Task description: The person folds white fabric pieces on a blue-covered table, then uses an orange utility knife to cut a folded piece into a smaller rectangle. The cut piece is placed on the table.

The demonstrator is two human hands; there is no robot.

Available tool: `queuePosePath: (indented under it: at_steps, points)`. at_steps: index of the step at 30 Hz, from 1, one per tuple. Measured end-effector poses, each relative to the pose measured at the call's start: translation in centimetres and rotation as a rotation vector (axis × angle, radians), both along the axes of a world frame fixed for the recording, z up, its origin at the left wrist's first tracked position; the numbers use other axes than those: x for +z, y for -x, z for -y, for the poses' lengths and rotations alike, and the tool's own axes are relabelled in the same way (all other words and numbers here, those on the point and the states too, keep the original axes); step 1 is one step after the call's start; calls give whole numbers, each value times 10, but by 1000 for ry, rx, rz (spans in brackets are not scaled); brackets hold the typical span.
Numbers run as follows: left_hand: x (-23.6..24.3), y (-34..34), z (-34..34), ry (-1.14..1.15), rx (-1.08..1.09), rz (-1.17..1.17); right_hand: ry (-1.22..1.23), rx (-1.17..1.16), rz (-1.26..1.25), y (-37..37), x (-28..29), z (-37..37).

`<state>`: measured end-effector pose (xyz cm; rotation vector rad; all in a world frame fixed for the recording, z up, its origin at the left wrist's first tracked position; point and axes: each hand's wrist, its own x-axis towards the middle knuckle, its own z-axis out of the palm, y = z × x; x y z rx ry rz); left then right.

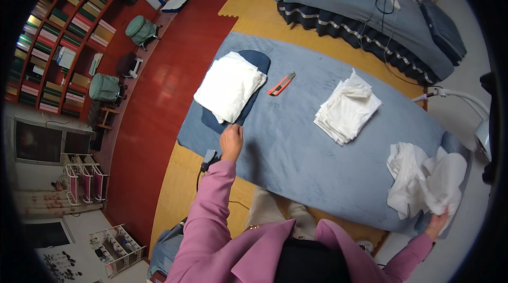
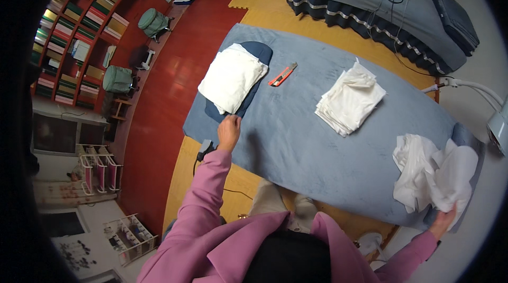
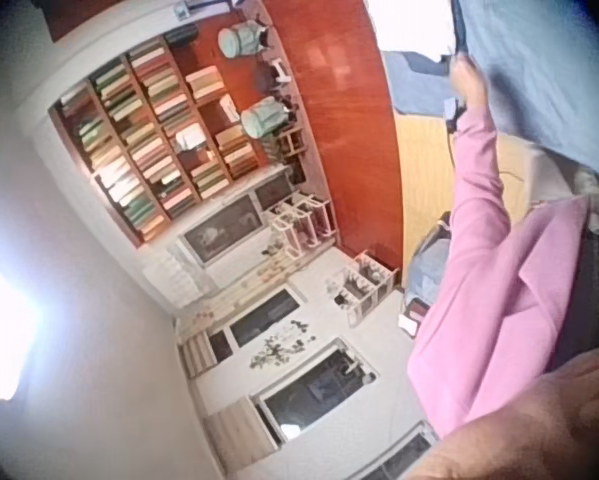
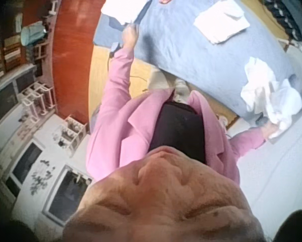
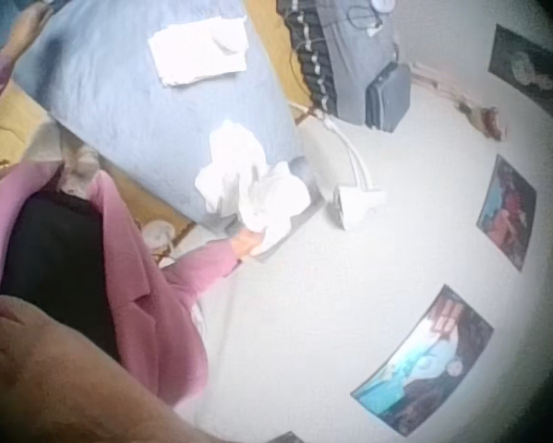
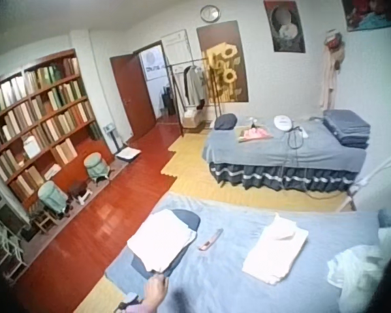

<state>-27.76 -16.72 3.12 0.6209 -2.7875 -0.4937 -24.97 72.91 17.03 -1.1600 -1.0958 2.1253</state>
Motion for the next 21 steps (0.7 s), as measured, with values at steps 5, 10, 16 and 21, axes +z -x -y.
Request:
queuePosePath:
  at_steps: [5, 10, 16, 21]
  points:
    - [-47, 82, 44, 256, -74, -14, -325, 129, 718, -47, -112, 140]
    - [-71, 109, 77, 280, -147, 128, -337, 822, 553, -56, -131, 362]
    - [-44, 99, 105, -276, 171, 49, -232, 1329, 395, 30, -135, 579]
    - [6, 80, 121, -877, 387, -154, -160, 1450, 193, 87, -114, 710]
